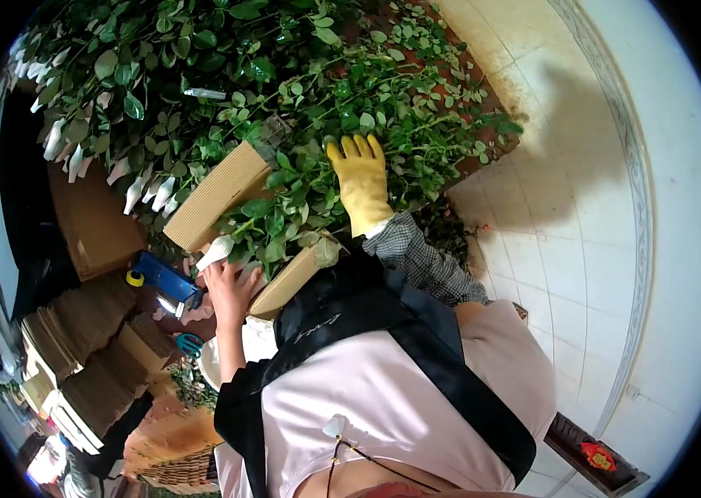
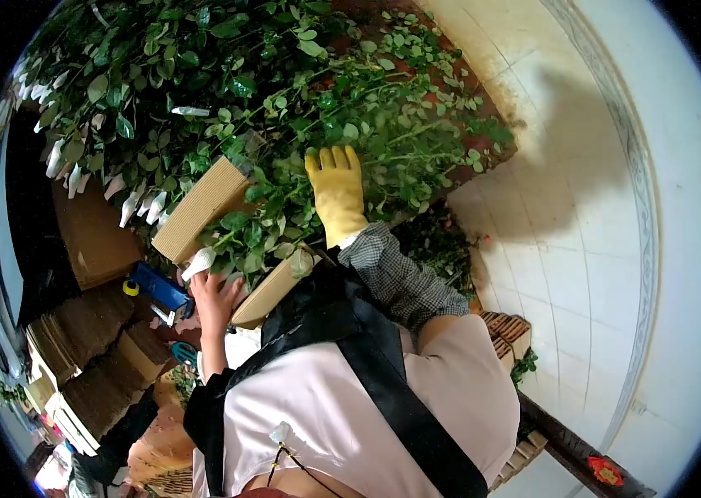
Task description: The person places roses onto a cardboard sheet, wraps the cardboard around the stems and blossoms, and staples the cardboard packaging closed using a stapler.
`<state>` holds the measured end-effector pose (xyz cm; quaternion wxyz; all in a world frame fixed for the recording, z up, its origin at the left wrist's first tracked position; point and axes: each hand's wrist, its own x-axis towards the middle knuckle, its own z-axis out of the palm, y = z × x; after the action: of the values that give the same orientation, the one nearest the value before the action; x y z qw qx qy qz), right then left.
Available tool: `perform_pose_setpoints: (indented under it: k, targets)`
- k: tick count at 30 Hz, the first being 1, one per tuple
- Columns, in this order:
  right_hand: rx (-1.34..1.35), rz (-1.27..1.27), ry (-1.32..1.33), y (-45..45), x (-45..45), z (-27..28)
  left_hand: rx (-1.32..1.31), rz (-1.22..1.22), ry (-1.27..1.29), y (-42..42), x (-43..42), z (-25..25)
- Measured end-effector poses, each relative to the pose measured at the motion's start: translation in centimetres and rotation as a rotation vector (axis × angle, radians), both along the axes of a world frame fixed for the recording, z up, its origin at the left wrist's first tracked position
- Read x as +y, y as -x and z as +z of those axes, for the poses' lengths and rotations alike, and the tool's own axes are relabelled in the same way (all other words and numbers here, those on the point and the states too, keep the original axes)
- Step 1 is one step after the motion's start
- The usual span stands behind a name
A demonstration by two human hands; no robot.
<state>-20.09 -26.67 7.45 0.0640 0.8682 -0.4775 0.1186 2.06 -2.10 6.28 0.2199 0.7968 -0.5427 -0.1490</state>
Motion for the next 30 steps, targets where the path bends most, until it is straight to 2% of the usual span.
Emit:
perform_pose_setpoints:
  k: [2, 4, 5, 7, 8, 9, 11, 13, 15, 17, 18, 19, 21, 22, 25, 27, 28, 30]
  targets:
    - [-0.058, 0.078, -0.087, 0.4, -0.8, -2.3, -0.023, -0.01, 0.042, -0.1, -0.1, -0.4]
    - [-0.177, 0.176, -0.297, 1.5, -1.4, -8.1, -0.093, -0.032, 0.086, -0.1, -0.2, -0.8]
    - [-0.238, 0.205, -0.469, 1.9, -1.7, -7.3, -0.094, -0.031, 0.092, -0.1, -0.2, -0.8]
    - [-0.327, 0.233, -0.524, 1.9, -2.9, -5.7, -0.136, -0.054, 0.085, -0.1, 0.0, -0.8]
    - [-0.463, 0.206, -0.767, 2.5, -3.2, -4.4, -0.026, -0.043, 0.036, -0.2, 0.3, -0.6]
    - [-0.661, 0.181, -1.03, 3.3, -3.8, -4.4, -0.025, -0.048, 0.04, -0.2, 0.7, -0.4]
    - [-0.42, 0.181, -1.03, 3.6, -3.2, 1.6, 0.117, 0.082, 0.152, 0.1, 1.6, 0.0]
    - [-0.225, 0.295, -0.683, 4.6, -3.8, -2.2, 0.278, 0.158, 0.154, 0.4, 2.8, 0.9]
    - [0.009, 0.364, -0.492, 3.5, -3.8, -1.6, 0.315, 0.184, 0.222, 0.7, 4.1, 0.6]
    - [0.159, 0.371, -0.183, 2.1, -2.3, -2.3, 0.343, 0.292, 0.223, 1.3, 4.5, 0.8]
    - [0.174, 0.323, -0.15, 1.7, -1.4, -2.5, 0.322, 0.325, 0.252, 1.2, 4.5, 0.6]
    - [0.373, 0.24, -0.132, 0.7, -0.6, -2.1, 0.302, 0.359, 0.274, 1.0, 4.4, 0.6]
    - [0.593, 0.091, -0.168, -1.1, 0.2, 0.0, 0.263, 0.373, 0.295, 0.6, 3.8, 1.0]
    - [0.622, 0.12, -0.031, -1.1, 0.4, 0.0, 0.275, 0.357, 0.28, 0.5, 3.5, 1.5]
    - [0.764, 0.129, -0.342, -1.4, -1.5, 3.0, 0.341, 0.338, 0.295, 0.6, 3.7, 2.6]
    - [0.77, 0.272, -0.546, 0.1, -3.7, 1.8, 0.42, 0.364, 0.295, 0.7, 4.2, 2.7]
    - [0.773, 0.243, -0.577, 0.1, -3.6, 2.2, 0.44, 0.39, 0.267, 0.8, 4.6, 2.5]
    - [0.755, 0.21, -0.32, 1.4, -2.1, -0.7, 0.463, 0.412, 0.248, 0.7, 4.4, 2.4]
